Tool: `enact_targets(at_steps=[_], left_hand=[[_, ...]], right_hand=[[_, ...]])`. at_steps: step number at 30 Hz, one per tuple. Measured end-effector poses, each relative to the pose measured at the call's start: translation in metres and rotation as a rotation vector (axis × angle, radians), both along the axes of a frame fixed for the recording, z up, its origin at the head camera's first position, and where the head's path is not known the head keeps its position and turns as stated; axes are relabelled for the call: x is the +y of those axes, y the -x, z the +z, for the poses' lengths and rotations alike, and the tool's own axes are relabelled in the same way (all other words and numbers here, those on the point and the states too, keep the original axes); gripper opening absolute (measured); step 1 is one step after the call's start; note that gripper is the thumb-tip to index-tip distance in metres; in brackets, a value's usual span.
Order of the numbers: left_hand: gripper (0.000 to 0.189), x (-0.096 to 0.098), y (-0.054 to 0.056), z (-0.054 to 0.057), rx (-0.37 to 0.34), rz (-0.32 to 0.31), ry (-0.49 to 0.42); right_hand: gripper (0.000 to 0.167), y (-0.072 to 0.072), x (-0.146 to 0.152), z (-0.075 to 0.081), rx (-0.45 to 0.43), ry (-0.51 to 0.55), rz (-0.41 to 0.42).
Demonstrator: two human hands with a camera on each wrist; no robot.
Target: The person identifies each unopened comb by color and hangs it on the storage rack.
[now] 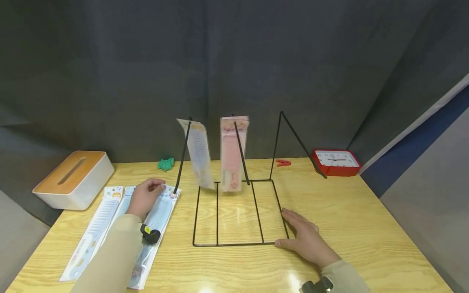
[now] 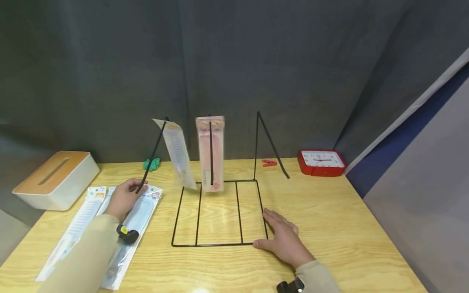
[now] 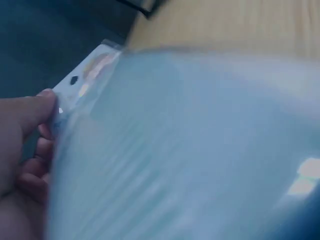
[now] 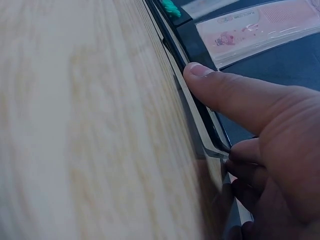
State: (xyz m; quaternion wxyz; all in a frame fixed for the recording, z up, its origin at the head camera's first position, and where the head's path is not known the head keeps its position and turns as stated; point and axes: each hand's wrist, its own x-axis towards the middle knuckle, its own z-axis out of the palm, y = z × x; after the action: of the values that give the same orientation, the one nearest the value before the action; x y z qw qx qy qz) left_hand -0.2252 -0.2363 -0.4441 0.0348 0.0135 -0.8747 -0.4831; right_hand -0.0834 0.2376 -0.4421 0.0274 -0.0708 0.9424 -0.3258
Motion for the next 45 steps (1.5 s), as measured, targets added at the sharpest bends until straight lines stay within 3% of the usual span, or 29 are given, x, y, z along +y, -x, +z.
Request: enact_targets(at_steps=[6, 11, 13, 16, 20, 26, 31, 35, 45], left_hand=[[0.037, 0.009, -0.025, 0.024, 0.070, 0.115, -0.213], [0.034, 0.021, -0.051, 0.047, 0.093, 0.167, -0.241], [0.032, 0.026, -0.063, 0.058, 0.138, 0.188, -0.239], [0.028, 0.035, -0.082, 0.077, 0.269, 0.188, -0.265], [0.021, 0.046, -0.106, 0.099, 0.457, 0.139, -0.341], [0.013, 0.064, -0.131, 0.123, 0.726, 0.038, -0.438], [0.010, 0.077, -0.144, 0.136, 0.909, -0.123, -0.582], [0.013, 0.088, -0.147, 0.146, 0.958, -0.199, -0.608], [0.016, 0.098, -0.146, 0.150, 0.984, -0.157, -0.527]], right_hand=[[0.099, -0.001, 0.000, 0.001, -0.007, 0.005, -0.004], [0.099, -0.001, 0.000, 0.001, -0.010, 0.001, -0.009], [0.099, -0.001, 0.000, 0.001, -0.012, 0.001, -0.012], [0.099, -0.001, 0.000, 0.001, -0.015, 0.002, -0.012], [0.100, -0.002, 0.000, 0.002, -0.017, 0.005, -0.011], [0.100, -0.001, 0.001, 0.002, -0.010, 0.003, -0.012], [0.100, -0.002, 0.000, 0.002, -0.004, 0.011, 0.000], [0.099, -0.001, 0.001, 0.001, 0.010, 0.007, -0.002], [0.098, -0.002, 0.000, 0.000, 0.008, 0.004, 0.002]])
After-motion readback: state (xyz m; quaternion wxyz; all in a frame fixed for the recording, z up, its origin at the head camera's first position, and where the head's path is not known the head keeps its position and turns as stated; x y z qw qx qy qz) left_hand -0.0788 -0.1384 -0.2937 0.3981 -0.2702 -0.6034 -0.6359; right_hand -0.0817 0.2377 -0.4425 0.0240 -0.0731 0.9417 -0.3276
